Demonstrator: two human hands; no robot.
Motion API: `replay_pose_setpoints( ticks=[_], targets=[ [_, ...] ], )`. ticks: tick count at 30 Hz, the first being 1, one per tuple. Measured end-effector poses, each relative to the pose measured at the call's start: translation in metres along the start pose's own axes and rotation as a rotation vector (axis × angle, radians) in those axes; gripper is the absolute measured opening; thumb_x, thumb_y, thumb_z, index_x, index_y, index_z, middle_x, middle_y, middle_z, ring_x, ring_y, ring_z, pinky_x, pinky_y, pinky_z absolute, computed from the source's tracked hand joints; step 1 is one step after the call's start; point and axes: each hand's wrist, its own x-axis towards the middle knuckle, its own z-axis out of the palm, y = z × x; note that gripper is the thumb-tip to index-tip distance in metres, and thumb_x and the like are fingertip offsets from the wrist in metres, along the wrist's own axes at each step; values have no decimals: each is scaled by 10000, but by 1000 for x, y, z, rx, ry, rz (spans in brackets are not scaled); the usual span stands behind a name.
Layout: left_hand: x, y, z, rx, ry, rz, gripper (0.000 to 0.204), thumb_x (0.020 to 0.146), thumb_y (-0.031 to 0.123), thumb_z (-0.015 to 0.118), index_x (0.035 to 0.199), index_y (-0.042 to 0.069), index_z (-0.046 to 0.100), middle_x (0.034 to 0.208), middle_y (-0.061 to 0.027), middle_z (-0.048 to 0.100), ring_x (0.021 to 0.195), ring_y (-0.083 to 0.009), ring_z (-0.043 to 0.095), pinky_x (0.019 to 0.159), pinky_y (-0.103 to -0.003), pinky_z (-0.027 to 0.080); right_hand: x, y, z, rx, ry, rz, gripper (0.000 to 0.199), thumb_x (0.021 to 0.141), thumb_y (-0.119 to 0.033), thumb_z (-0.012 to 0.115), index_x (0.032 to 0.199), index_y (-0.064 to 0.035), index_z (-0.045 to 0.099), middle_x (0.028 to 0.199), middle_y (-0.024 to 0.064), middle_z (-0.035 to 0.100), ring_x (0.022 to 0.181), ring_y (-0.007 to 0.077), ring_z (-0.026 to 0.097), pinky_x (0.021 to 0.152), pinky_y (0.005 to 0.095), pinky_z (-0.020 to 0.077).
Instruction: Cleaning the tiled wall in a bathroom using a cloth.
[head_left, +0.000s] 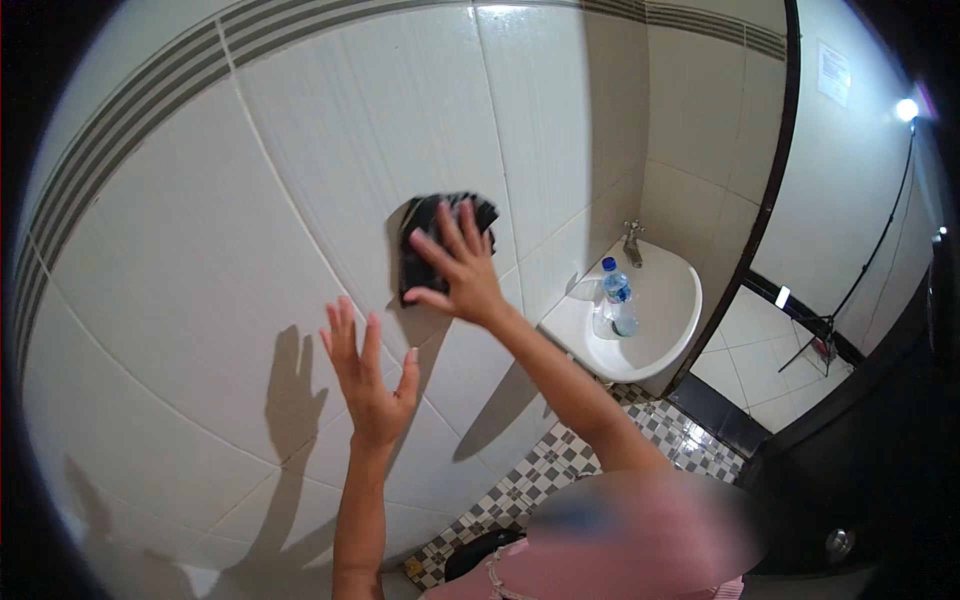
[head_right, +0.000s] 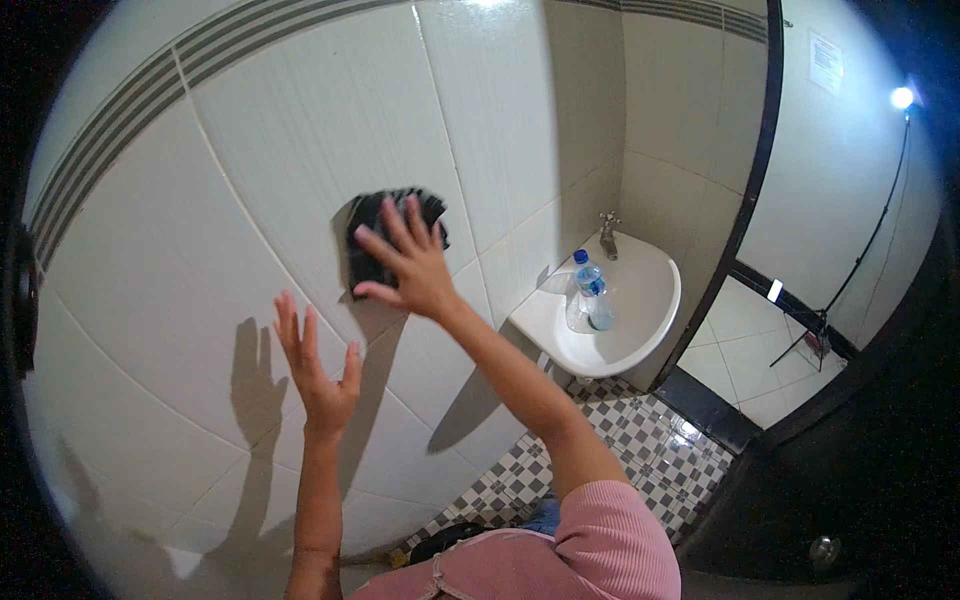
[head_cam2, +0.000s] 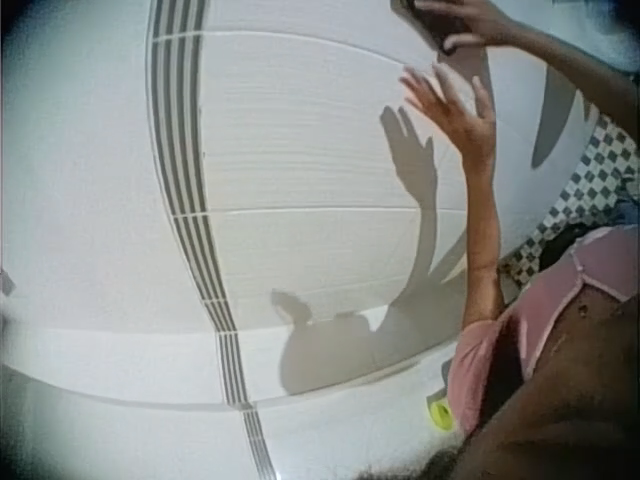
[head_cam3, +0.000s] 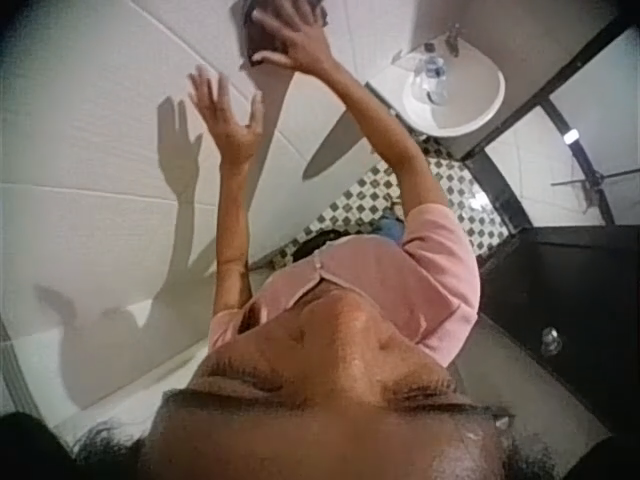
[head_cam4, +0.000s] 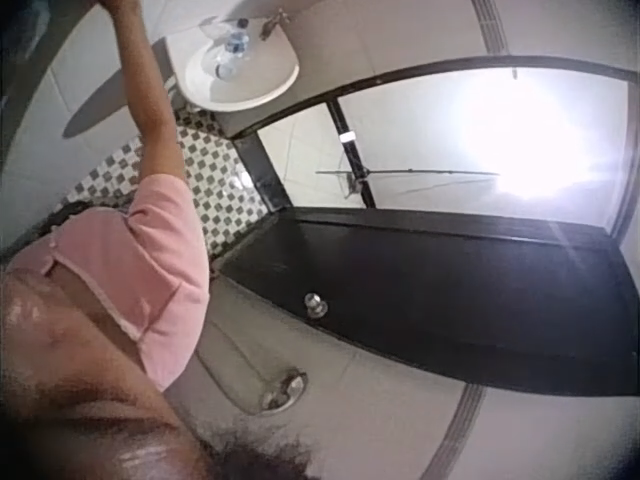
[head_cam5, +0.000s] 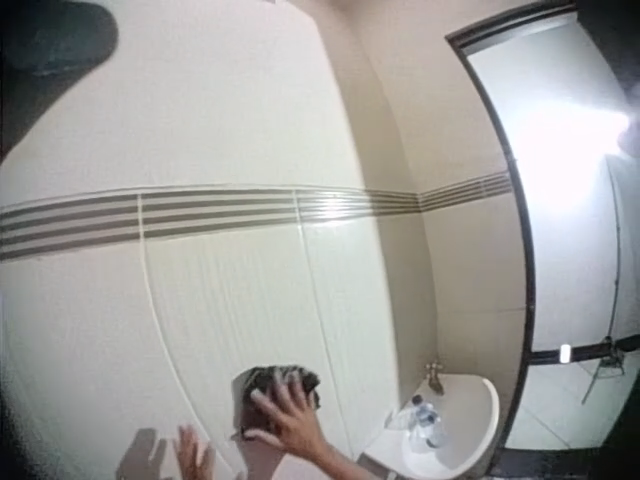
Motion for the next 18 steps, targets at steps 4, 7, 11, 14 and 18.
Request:
replay_pose_setpoints(
  ticks=[4, 7, 11, 14, 18],
  targets=[
    [-1, 2, 24, -106, 3, 22, 639, 801, 95, 590, 1372, 91, 303, 1460, -196, 223, 1360, -389, 168, 1063, -599, 112, 8, 88, -15, 9, 275, 254, 791, 769, -524, 620, 1400, -146, 326, 1483, 197, 160, 1355, 437, 107, 1061, 524, 167],
    [0, 0, 35, -150, 12, 37, 627, 787, 81, 575, 1359, 101, 321, 1454, -195, 238, 1357, -391, 174, 1064, -600, 103, -22, 143, -14, 96, 387, 690, 700, 906, -424, 479, 1435, -78, 178, 1460, 255, 161, 1343, 448, 103, 1087, 499, 100],
    [11, 4, 60, -224, 22, 84, 613, 799, 134, 569, 1359, 92, 326, 1457, -197, 236, 1362, -395, 157, 1064, -596, 69, -94, 127, 23, 10, 277, 723, 763, 910, -406, 464, 1430, 0, 82, 1428, 339, 124, 1324, 496, 105, 1074, 549, 70],
    [18, -10, 56, -162, 60, 107, 611, 816, 174, 559, 1368, 84, 314, 1465, -203, 216, 1363, -404, 146, 1060, -596, 54, -100, 31, 42, 161, 107, 560, 814, 854, -388, 565, 1447, -69, 108, 1474, 279, 18, 1344, 488, 2, 1068, 562, 62],
    [30, -16, 65, -139, 80, 69, 648, 857, 283, 526, 1405, 77, 249, 1484, -215, 146, 1376, -405, 73, 1055, -593, 8, -72, -18, -4, 137, -291, 218, 751, 798, -359, 642, 1427, -228, 255, 1505, 181, 34, 1364, 440, -13, 1003, 637, 227]
  ],
)
